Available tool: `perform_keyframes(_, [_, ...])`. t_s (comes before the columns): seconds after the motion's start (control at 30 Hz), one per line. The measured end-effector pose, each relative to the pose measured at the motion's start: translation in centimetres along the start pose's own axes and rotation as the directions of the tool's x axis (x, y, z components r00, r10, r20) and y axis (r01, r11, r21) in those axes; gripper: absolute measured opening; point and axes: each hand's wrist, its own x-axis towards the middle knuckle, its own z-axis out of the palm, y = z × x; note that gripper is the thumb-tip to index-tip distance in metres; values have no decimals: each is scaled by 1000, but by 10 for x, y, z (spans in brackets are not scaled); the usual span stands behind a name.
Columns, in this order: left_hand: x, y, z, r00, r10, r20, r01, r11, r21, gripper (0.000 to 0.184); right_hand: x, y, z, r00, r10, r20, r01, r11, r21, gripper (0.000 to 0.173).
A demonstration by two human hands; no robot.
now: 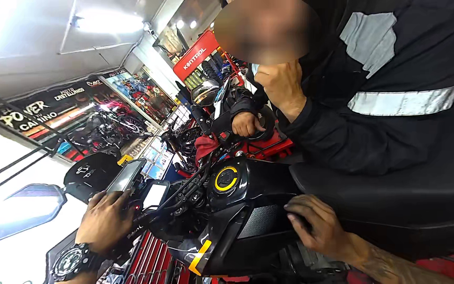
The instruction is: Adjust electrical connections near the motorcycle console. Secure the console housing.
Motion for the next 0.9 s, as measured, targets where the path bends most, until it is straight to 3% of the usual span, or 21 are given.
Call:
perform_keyframes(0.1, [0, 1, 1, 1000, -2, -20, 2, 1000, -15, 58, 37, -43, 15, 986, -155, -65, 166, 958, 232, 22])
perform_keyframes(0.23, [-2, -1, 2, 1000, 14, -25, -15, 1000, -23, 59, 76, -83, 42, 960, -254, -119, 281, 884, 375, 27])
perform_keyframes(0.3, [-3, -1, -1, 999, 26, -25, -26, 999, -33, 57, 94, -98, 67, 966, -257, -17, 242, 885, 398, 33])
perform_keyframes(0.37, [-2, -3, -3, 998, 58, -19, -58, 998, -36, 54, 116, -112, 99, 938, -248, 243, 141, 911, 387, 39])
perform_keyframes(0.43, [-3, -5, -6, 997, 67, 29, -66, 997, -34, 53, 141, -123, 136, 813, -250, 525, 58, 933, 355, 51])
perform_keyframes(0.5, [-3, -4, -10, 995, 82, 52, -80, 996, -37, 53, 161, -132, 169, 665, -272, 696, 43, 944, 328, 63])
perform_keyframes(0.6, [-2, -3, -9, 996, 83, 22, -82, 996, -30, 54, 185, -129, 203, 552, -300, 778, 46, 943, 331, 69])
perform_keyframes(0.7, [-2, -4, -7, 997, 82, 6, -82, 996, -35, 54, 207, -123, 220, 547, -276, 790, -76, 924, 375, 64])
perform_keyframes(0.8, [-3, -6, -1, 995, 95, -21, -96, 994, -53, 56, 214, -120, 228, 483, -335, 809, -139, 883, 449, 61])
perform_keyframes(0.9, [-4, -7, 1, 996, 84, -36, -86, 994, -65, 55, 210, -125, 229, 523, -298, 799, -133, 897, 421, 71])
